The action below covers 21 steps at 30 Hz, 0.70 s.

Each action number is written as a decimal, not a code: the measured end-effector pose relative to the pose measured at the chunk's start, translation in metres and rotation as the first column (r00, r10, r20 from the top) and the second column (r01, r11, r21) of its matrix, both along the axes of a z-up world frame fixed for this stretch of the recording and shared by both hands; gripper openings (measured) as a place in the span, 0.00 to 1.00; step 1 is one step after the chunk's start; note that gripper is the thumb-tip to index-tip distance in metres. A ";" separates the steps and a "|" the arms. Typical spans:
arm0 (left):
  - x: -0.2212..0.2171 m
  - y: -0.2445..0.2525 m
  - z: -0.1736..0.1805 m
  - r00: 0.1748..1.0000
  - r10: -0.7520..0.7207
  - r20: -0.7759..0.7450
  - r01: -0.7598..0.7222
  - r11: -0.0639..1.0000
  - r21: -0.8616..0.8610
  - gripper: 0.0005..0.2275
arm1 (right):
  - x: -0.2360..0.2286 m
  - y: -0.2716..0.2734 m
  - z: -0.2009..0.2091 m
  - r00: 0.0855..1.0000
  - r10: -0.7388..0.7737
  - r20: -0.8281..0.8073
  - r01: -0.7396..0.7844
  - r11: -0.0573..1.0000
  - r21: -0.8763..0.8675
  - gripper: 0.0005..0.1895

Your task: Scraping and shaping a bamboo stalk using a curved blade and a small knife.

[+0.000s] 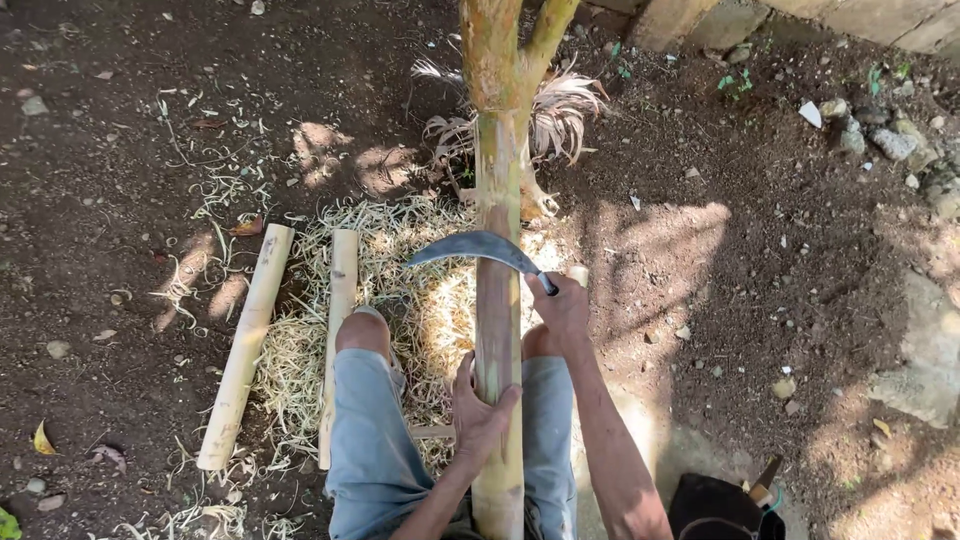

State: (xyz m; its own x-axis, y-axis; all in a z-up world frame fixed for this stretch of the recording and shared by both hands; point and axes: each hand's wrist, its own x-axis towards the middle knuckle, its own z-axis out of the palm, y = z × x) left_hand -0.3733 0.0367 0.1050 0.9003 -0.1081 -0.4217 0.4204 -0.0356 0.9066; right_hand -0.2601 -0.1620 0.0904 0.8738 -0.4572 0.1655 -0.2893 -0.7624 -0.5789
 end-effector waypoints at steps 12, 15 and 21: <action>0.004 0.001 -0.015 0.995 -0.025 0.100 0.004 0.977 0.213 0.43 | -0.004 0.009 0.010 0.999 -0.039 -0.029 0.039 0.999 -0.029 0.19; 0.037 0.002 -0.023 0.906 -0.076 0.416 -0.073 0.941 0.332 0.35 | 0.011 -0.004 -0.003 0.999 0.011 0.042 -0.009 0.998 -0.063 0.19; 0.194 0.002 0.014 0.483 -0.289 0.826 -0.398 0.768 0.502 0.23 | 0.046 -0.017 -0.014 0.977 0.061 0.204 -0.052 0.997 -0.052 0.18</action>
